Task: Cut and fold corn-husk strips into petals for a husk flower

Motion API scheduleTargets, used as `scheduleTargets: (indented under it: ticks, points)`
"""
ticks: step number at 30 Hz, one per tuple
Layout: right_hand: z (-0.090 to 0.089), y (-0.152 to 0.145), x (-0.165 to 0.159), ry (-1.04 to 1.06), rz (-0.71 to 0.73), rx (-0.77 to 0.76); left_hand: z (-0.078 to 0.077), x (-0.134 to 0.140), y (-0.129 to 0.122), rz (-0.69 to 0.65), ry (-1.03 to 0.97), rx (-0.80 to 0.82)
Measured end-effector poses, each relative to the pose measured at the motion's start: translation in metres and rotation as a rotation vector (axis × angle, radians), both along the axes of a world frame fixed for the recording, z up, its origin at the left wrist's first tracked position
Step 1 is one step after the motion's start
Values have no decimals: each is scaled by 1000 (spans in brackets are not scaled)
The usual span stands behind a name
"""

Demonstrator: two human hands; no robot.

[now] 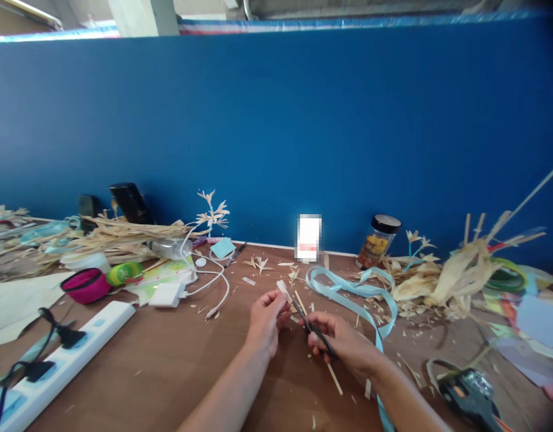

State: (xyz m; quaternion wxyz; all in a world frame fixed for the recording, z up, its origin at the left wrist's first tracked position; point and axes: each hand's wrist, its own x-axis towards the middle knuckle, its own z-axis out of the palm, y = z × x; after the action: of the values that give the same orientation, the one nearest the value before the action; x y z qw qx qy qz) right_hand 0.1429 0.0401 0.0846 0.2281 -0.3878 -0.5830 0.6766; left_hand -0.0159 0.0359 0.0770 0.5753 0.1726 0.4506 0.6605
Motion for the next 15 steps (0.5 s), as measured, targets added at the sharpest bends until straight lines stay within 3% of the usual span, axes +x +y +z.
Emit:
scheduleTargets:
  ticks: [15]
  points:
    - [-6, 3, 2, -24, -9, 17, -1, 3, 1, -4, 8, 35]
